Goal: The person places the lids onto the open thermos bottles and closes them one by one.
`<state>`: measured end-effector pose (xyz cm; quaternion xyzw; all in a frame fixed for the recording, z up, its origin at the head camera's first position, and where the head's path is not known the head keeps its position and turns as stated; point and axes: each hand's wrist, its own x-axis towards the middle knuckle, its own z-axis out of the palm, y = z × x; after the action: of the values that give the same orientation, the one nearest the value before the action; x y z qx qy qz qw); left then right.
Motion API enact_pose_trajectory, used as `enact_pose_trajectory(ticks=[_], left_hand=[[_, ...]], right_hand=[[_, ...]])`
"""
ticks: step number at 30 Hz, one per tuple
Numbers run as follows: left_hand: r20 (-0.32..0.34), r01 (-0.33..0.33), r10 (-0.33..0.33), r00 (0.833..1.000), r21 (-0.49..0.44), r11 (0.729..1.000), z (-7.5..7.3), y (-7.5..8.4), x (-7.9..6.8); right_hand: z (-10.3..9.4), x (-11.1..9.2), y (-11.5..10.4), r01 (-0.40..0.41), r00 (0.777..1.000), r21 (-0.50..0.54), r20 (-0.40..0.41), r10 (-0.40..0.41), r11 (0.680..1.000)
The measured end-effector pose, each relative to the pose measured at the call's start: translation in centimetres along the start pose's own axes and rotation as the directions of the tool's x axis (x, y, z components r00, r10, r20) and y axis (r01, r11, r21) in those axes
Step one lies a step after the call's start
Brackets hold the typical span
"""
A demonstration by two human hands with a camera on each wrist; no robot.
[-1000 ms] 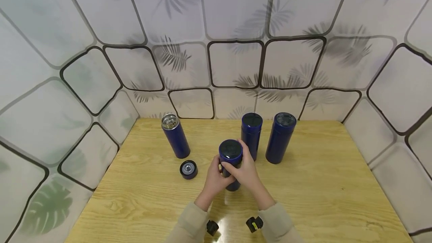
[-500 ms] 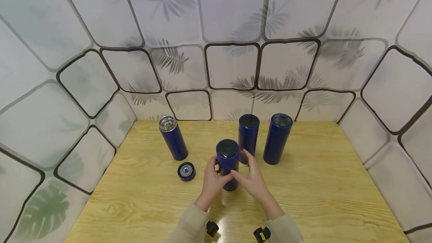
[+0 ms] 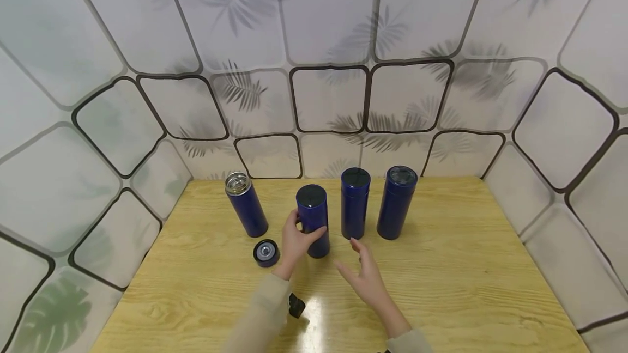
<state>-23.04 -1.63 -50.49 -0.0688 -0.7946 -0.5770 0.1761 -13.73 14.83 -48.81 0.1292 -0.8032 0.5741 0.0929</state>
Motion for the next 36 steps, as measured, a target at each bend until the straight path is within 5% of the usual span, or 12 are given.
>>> enact_pose_trajectory(ticks=[10, 17, 36], left_hand=[[-0.003, -0.048, 0.048, 0.999, -0.021, 0.999, 0.2, -1.2, 2.6], [-0.003, -0.047, 0.047, 0.999, -0.018, 0.999, 0.2, -1.6, 3.8], [0.041, -0.005, 0.006, 0.999, -0.032, 0.999, -0.2, -1.4, 4.5]], right_hand=[[-0.3, -0.6, 0.3, -0.059, 0.998, -0.025, -0.006, 0.059, 0.998], [-0.3, -0.7, 2.9, -0.058, 0.998, -0.01, -0.037, 0.057, 0.998], [-0.2, -0.9, 3.5, -0.073, 0.997, 0.005, -0.035, 0.073, 0.997]])
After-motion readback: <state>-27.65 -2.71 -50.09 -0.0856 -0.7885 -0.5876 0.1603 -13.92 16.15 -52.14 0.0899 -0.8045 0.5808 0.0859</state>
